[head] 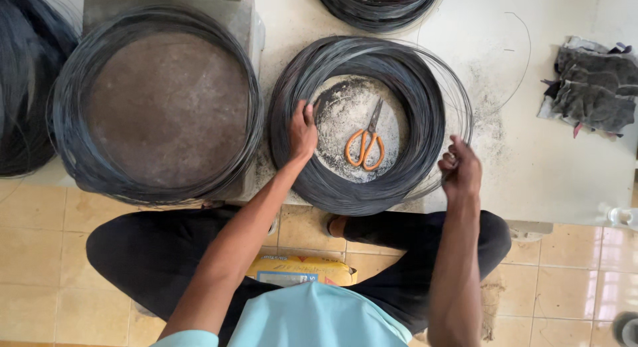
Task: The person sits on the floor and uses orange-handled scissors to cut lengths of black wire from a coil. They repeatedly pull wire from the coil, cut it, and place the cut piece onto a separate pile.
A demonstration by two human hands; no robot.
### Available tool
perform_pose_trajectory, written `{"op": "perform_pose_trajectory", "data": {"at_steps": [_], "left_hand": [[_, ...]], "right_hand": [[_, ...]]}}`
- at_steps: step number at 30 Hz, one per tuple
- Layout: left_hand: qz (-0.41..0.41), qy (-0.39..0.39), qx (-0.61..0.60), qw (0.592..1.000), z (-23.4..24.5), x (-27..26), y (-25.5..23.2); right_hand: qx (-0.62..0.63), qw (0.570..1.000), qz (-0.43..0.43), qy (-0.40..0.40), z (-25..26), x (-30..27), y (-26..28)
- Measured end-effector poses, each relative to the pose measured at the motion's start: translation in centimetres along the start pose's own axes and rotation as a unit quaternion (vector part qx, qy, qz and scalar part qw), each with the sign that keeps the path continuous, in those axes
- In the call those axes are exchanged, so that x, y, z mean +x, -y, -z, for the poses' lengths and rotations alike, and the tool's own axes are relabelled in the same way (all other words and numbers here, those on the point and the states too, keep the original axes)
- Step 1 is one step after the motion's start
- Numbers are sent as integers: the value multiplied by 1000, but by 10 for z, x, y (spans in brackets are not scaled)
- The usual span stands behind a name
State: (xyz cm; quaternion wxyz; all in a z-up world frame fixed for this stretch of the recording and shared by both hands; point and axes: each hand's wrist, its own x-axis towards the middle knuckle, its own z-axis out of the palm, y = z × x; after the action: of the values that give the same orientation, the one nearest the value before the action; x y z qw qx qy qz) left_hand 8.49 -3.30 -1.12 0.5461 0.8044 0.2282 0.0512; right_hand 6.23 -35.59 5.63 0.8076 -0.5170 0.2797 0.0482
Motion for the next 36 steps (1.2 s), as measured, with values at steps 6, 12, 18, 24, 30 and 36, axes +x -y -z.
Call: {"op": "perform_pose_trajectory", "data": {"at_steps": [6,12,18,24,30,36], "left_hand": [[14,-12,6,1000,-4,6,2],[20,-13,-17,1000,-12,21,31],[7,-13,-17,1000,-9,14,31],[-28,15,-2,1000,16,-2,-14],[-60,31,113,991,17,0,-12],[-148,-18,145,978,17,27,-1]], "right_hand": [[-129,983,94,-89,-29,-6,25],[-127,991,18,-32,-34,17,37],[-84,975,-149,141,-27,111,67],[-322,914,-161,189,-91,147,89],[-562,788,-23,250,-128,176,82],[-671,667,199,254,-136,160,70]]}}
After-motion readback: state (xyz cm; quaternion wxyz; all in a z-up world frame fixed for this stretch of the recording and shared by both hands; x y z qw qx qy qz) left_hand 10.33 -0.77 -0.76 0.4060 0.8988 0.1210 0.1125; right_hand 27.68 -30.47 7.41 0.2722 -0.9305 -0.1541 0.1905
